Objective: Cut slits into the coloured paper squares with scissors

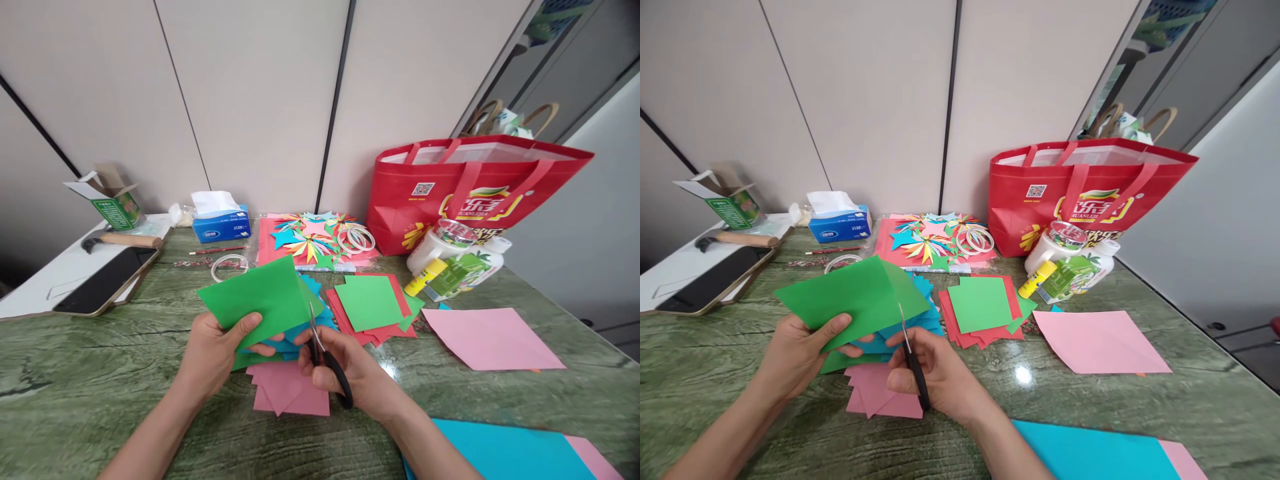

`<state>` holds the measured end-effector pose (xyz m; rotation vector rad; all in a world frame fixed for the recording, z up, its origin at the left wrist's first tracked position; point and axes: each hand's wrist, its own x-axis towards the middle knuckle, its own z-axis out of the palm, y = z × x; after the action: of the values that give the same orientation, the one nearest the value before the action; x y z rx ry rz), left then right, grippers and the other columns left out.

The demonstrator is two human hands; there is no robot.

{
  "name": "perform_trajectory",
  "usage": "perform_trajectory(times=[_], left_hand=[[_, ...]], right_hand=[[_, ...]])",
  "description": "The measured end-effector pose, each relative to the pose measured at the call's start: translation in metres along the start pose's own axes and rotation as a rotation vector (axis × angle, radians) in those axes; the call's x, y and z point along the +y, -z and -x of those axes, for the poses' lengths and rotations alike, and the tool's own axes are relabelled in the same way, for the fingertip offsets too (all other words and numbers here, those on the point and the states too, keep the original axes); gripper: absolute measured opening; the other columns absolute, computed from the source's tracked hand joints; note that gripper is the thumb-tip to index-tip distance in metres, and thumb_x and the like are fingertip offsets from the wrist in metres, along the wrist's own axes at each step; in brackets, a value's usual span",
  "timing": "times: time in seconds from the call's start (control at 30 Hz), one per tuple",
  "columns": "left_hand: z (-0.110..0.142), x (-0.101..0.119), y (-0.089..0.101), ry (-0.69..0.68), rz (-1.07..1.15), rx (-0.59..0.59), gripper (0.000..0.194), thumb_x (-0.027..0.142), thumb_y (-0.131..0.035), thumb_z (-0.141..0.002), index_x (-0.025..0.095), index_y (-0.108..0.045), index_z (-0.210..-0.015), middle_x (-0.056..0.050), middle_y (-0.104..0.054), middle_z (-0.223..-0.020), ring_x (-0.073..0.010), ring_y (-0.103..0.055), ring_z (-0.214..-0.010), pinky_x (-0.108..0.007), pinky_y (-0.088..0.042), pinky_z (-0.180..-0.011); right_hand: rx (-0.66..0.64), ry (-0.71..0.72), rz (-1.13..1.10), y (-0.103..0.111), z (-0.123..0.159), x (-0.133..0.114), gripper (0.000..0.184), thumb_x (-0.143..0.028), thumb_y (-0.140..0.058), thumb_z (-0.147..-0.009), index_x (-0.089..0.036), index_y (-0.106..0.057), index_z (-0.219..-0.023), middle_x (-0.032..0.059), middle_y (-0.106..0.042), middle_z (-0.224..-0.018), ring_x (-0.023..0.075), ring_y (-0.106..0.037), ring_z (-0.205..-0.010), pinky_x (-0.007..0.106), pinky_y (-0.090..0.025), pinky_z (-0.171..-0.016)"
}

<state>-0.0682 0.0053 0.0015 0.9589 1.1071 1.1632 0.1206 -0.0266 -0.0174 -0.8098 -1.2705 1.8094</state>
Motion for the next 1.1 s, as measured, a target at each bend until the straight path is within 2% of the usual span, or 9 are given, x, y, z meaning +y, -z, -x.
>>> perform_trajectory(times=[0.63,1.1], left_hand=[[0.0011,0.0007,0.0000,-0.003,0.016,0.005,0.025,0.026,-0.070,-0.056,0.013,-0.062,-0.077,-0.003,-0.068,-0.063,-0.0244,-0.064,-0.056,-0.033,-0.054,-0.043],[0.0018,0.0013,-0.0007,0.010,-0.009,0.001,0.024,0.026,-0.069,-0.060,0.016,-0.061,-0.080,-0.003,-0.069,-0.070,-0.0237,-0.065,-0.058,-0.034,-0.054,-0.045]], right_hand=[[0.012,-0.010,0.013,-0.0004,-0.0009,-0.0016,0.043,-0.037,-0.071,-0.061,-0.018,-0.052,-0.095,0.0003,-0.049,-0.077,0.0117,-0.045,-0.068,0.025,-0.035,-0.061],[0.020,-0.016,-0.008,-0.0005,-0.0005,-0.0014,0.043,-0.034,-0.072,-0.060,-0.019,-0.052,-0.095,0.0006,-0.048,-0.079,0.0123,-0.046,-0.071,0.025,-0.036,-0.062]])
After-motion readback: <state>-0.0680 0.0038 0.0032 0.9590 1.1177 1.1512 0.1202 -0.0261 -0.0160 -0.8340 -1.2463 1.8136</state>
